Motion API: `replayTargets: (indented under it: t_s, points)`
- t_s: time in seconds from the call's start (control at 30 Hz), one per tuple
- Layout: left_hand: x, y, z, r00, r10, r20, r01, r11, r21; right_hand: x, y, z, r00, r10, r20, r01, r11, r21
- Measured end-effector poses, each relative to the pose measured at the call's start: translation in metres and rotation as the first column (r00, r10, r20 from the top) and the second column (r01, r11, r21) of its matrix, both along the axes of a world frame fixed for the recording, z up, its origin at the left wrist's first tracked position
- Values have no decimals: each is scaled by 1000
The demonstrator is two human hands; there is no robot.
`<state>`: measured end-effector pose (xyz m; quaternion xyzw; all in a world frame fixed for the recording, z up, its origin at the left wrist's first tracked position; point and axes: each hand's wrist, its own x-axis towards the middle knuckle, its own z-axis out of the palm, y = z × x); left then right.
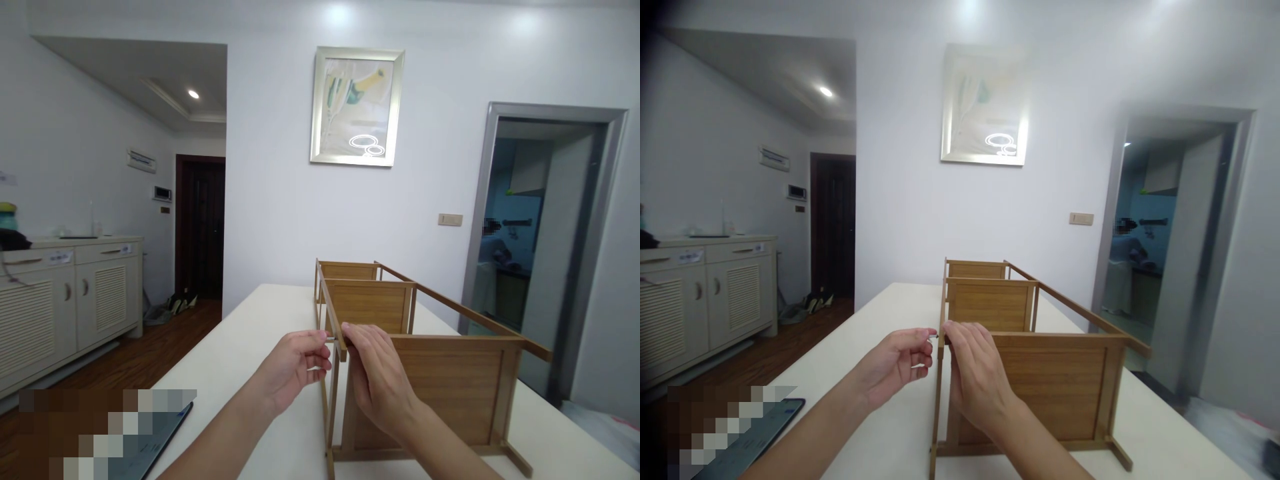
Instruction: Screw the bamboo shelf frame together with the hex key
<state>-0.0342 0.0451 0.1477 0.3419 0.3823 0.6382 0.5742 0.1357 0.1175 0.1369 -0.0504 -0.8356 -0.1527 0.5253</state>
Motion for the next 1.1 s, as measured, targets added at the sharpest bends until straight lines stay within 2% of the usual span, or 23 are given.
replayTargets:
  t_s: [0.1,0.23,0.33,0.43,0.6,0.77,0.9,1.1]
  points:
    - [-4,3,-3,994,-97,55,99,995,-33,2,1,3,1000,-12,-14,12,1000,-11]
    - [-9,8,-8,980,-179,92,182,983,-26,5,-4,15,991,-132,-31,132,991,-3]
    - [-13,11,-13,971,-223,88,227,973,-36,9,-7,24,981,-195,-18,193,977,-94]
    - [-13,14,-16,969,-228,99,234,971,-46,12,-7,28,989,-144,36,148,971,-190]
    - [-12,16,-18,972,-190,138,199,979,-53,12,-3,28,995,-93,37,99,970,-223]
    - [-11,15,-17,970,-191,151,202,977,-65,7,-5,24,992,-123,13,123,976,-182]
    - [-11,15,-17,976,-168,136,182,978,-100,-1,-6,10,985,-161,-59,153,981,-120]
    - [-11,16,-17,989,-104,107,111,992,-64,-11,1,-8,963,-206,-172,202,979,-39]
